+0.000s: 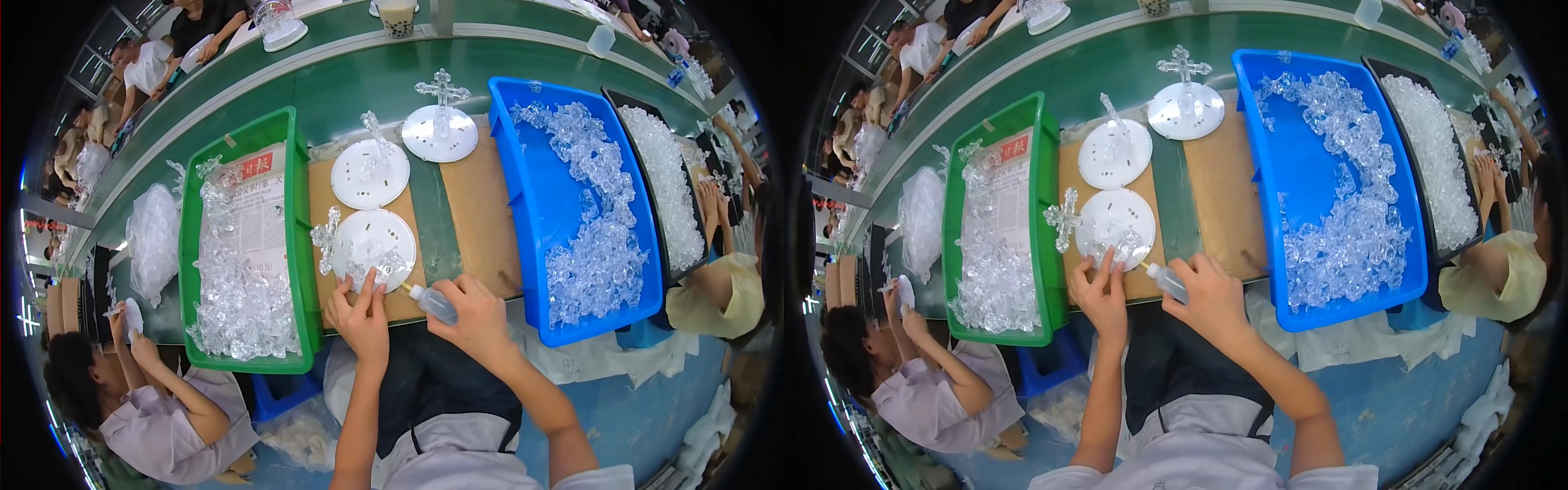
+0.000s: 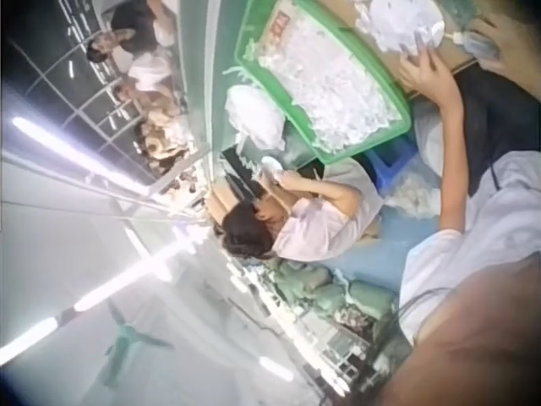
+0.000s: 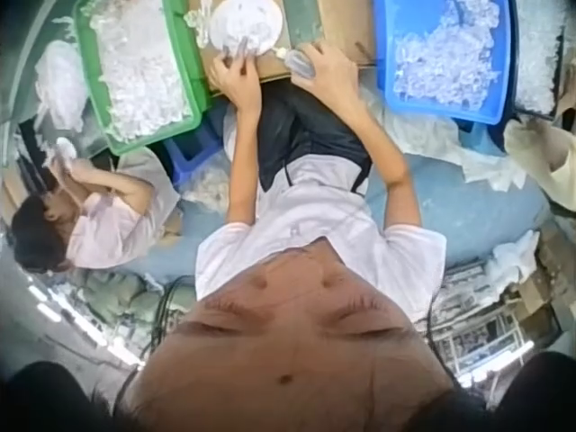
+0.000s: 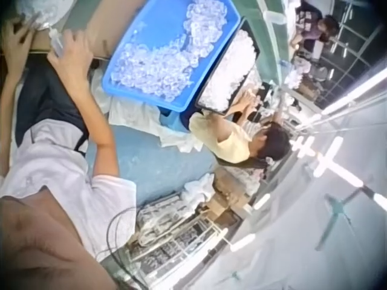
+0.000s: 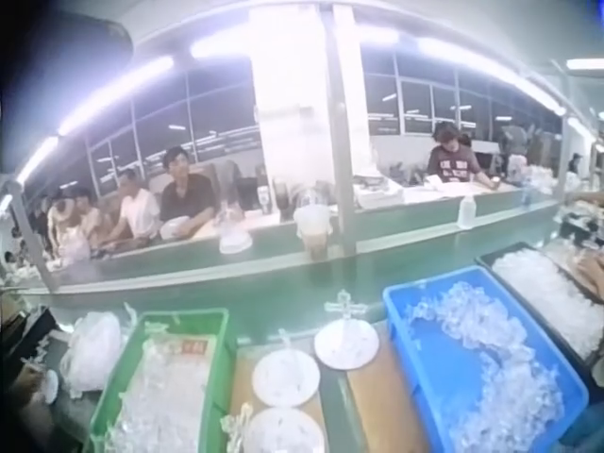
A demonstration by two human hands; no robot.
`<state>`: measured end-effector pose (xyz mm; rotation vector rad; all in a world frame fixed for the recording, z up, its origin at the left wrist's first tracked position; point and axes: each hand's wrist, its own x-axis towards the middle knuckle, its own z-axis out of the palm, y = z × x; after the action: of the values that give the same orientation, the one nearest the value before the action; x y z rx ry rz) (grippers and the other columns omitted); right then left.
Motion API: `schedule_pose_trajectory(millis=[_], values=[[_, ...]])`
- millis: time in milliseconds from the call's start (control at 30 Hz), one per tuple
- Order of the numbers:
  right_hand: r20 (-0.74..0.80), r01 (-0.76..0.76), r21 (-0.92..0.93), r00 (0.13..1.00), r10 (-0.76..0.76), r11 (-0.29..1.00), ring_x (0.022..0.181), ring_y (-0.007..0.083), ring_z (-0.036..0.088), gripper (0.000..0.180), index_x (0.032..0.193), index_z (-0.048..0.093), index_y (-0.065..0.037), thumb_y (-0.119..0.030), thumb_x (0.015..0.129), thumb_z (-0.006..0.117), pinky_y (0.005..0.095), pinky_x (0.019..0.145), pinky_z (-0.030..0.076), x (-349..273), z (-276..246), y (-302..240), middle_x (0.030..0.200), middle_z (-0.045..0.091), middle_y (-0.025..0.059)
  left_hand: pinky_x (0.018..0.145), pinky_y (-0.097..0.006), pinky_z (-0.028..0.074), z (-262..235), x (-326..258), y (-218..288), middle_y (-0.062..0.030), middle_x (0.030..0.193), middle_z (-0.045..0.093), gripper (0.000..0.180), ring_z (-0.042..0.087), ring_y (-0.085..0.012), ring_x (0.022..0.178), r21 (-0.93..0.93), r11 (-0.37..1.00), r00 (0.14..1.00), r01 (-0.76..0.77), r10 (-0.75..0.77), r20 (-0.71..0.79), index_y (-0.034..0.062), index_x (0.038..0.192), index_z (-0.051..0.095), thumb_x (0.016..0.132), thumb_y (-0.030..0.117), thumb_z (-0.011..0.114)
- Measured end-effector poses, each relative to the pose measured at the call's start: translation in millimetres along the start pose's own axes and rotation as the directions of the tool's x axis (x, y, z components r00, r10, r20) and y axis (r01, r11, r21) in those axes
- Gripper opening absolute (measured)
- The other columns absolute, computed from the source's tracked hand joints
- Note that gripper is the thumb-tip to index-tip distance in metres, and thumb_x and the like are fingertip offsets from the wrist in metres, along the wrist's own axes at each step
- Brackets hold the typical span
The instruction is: Applying glue and attaching small crystalline plastic pieces to a base for assembly.
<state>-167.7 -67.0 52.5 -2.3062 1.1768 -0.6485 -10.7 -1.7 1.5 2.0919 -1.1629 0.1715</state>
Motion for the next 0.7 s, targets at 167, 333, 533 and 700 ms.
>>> schedule_pose_trajectory(millis=[167,333,533,700], values=[[0.038,0.048,-0.036,0.998,-0.046,0.998,0.076,0.0248,0.057,0.029,0.091,0.061,-0.013,-0.021,0.065,0.071,0.0375,0.058,0.048,5.6,-0.2,-3.7,0.079,0.052,0.0057,0.089,-0.039,0.034,0.2,0.1,-0.8,-0.0115,0.102,0.054,0.027,0.050,-0.0283,0.101,0.018,1.000,1.000,-0.007,0.007,0.003,0.0182,0.106,0.070,0.079,0.018,0.069],[0.048,0.056,-0.060,0.997,-0.053,0.997,0.075,0.0241,0.057,0.028,0.090,0.060,-0.013,-0.021,0.065,0.071,0.0373,0.058,0.048,5.4,-0.4,-4.8,0.078,0.050,0.0054,0.089,-0.039,0.034,0.8,0.6,-1.1,-0.0107,0.102,0.053,0.027,0.050,-0.0276,0.101,-0.002,1.000,1.000,0.004,-0.004,-0.005,0.0186,0.106,0.071,0.078,0.019,0.070],[0.029,0.069,-0.055,0.997,-0.068,0.996,0.075,0.0243,0.057,0.027,0.089,0.059,-0.012,-0.019,0.065,0.071,0.0367,0.057,0.048,7.2,3.7,-6.0,0.078,0.050,0.0055,0.089,-0.038,0.034,0.7,0.3,-1.5,-0.0105,0.102,0.053,0.027,0.051,-0.0275,0.102,0.012,1.000,1.000,-0.004,0.004,-0.005,0.0183,0.105,0.071,0.078,0.018,0.070],[0.031,0.039,-0.037,0.999,-0.038,0.999,0.075,0.0244,0.057,0.027,0.088,0.060,-0.012,-0.019,0.064,0.072,0.0371,0.055,0.048,7.8,2.2,-8.0,0.077,0.050,0.0059,0.090,-0.038,0.034,0.3,0.4,-0.7,-0.0109,0.102,0.054,0.027,0.051,-0.0279,0.103,0.010,1.000,1.000,0.005,-0.005,0.002,0.0181,0.105,0.071,0.078,0.018,0.071]])
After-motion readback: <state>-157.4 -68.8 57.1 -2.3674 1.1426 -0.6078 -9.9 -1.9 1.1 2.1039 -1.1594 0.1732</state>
